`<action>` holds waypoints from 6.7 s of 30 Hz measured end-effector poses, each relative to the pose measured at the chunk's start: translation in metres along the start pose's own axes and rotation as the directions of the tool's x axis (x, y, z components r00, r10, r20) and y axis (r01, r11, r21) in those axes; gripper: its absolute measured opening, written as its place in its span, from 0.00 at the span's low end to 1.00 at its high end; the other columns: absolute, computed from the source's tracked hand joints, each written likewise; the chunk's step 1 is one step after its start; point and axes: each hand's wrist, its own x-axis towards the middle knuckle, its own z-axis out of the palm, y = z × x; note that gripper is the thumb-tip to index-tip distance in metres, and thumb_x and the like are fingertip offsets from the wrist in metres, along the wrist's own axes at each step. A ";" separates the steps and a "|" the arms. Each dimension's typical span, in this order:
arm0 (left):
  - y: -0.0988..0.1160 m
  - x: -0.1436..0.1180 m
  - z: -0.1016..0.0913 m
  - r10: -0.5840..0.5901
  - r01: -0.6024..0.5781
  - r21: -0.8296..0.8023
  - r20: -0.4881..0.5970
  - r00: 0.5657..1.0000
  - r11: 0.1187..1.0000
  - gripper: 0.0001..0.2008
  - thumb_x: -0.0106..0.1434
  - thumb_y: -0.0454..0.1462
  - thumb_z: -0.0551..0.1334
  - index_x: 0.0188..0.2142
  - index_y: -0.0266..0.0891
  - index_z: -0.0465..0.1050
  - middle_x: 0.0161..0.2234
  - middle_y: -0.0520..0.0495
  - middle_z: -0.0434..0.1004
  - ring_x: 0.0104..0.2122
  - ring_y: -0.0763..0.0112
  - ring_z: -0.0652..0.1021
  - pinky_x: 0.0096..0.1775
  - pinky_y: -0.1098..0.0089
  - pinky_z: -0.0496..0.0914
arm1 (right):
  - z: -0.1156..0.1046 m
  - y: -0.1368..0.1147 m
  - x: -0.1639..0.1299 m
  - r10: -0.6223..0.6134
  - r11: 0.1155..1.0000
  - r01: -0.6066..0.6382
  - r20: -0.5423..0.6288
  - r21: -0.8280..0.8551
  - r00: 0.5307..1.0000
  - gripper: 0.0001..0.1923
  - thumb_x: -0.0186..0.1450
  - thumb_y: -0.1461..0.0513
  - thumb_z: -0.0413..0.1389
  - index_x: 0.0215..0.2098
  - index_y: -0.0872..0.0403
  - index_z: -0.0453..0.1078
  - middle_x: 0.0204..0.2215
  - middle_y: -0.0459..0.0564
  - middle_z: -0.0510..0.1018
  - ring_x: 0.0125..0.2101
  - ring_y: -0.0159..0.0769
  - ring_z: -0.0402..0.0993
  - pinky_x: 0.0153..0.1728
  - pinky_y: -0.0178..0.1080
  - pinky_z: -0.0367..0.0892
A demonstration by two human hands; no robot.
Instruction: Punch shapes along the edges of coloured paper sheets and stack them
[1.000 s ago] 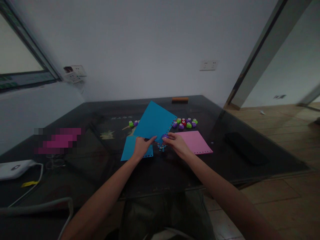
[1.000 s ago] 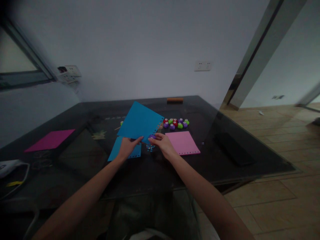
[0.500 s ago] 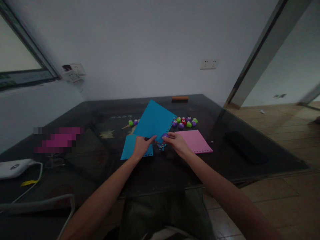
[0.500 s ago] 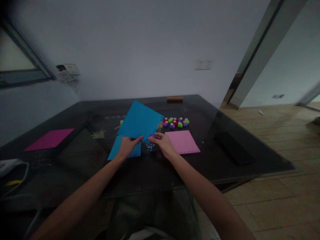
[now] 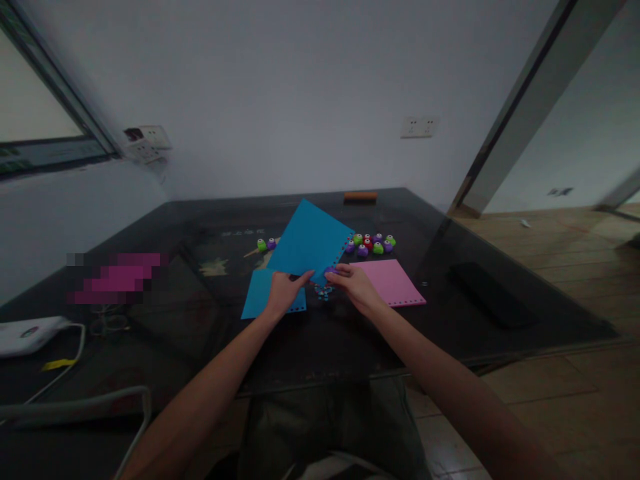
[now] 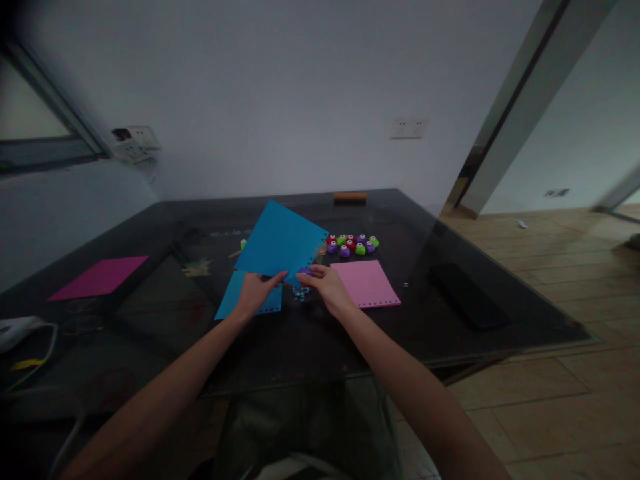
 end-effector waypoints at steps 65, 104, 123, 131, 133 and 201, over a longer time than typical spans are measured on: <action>0.002 0.002 0.007 -0.080 0.080 0.015 0.001 0.997 0.997 0.13 0.53 0.43 0.62 0.23 0.35 0.75 0.24 0.44 0.79 0.24 0.65 0.77 0.28 0.70 0.68 | 0.000 0.008 0.008 -0.042 0.991 0.044 0.020 -0.128 0.999 0.20 0.45 0.62 0.66 0.36 0.57 0.70 0.33 0.51 0.77 0.34 0.35 0.73 0.41 0.41 0.67; -0.002 0.009 -0.005 -0.045 0.045 -0.003 -0.023 0.999 0.999 0.13 0.55 0.43 0.60 0.25 0.34 0.74 0.25 0.42 0.79 0.23 0.66 0.76 0.29 0.70 0.69 | -0.013 -0.010 0.003 -0.152 0.662 0.329 0.309 -0.673 0.939 0.20 0.63 0.48 0.46 0.26 0.54 0.66 0.22 0.44 0.67 0.25 0.32 0.61 0.28 0.35 0.54; -0.002 0.009 -0.006 -0.042 0.043 0.047 -0.014 0.999 0.998 0.16 0.56 0.45 0.59 0.23 0.34 0.75 0.24 0.42 0.79 0.24 0.65 0.76 0.28 0.70 0.68 | -0.021 -0.002 0.015 -0.206 0.744 0.286 0.199 -0.604 0.958 0.19 0.64 0.49 0.45 0.31 0.54 0.67 0.29 0.47 0.72 0.35 0.36 0.68 0.39 0.37 0.60; -0.005 0.010 -0.006 -0.037 0.037 0.006 -0.004 0.999 0.999 0.16 0.59 0.44 0.55 0.27 0.34 0.75 0.26 0.41 0.79 0.22 0.68 0.75 0.28 0.70 0.68 | -0.020 -0.001 0.014 -0.187 0.827 0.226 0.128 -0.515 0.974 0.17 0.58 0.53 0.54 0.41 0.55 0.68 0.29 0.47 0.73 0.28 0.32 0.68 0.30 0.35 0.63; -0.005 0.010 -0.007 -0.036 0.036 0.012 0.007 0.999 0.999 0.16 0.59 0.44 0.55 0.25 0.35 0.74 0.25 0.43 0.79 0.21 0.68 0.75 0.28 0.71 0.68 | -0.019 -0.002 0.012 -0.180 0.833 0.234 0.154 -0.502 0.972 0.20 0.57 0.54 0.56 0.45 0.53 0.67 0.26 0.45 0.71 0.25 0.31 0.67 0.27 0.34 0.63; -0.005 0.009 -0.009 -0.044 0.056 -0.169 0.074 0.996 0.984 0.13 0.54 0.46 0.58 0.23 0.39 0.64 0.18 0.54 0.66 0.21 0.72 0.69 0.25 0.73 0.64 | -0.101 -0.035 0.078 -0.452 0.451 0.285 0.059 -0.846 0.890 0.11 0.59 0.59 0.55 0.37 0.57 0.71 0.33 0.53 0.76 0.34 0.37 0.71 0.38 0.40 0.65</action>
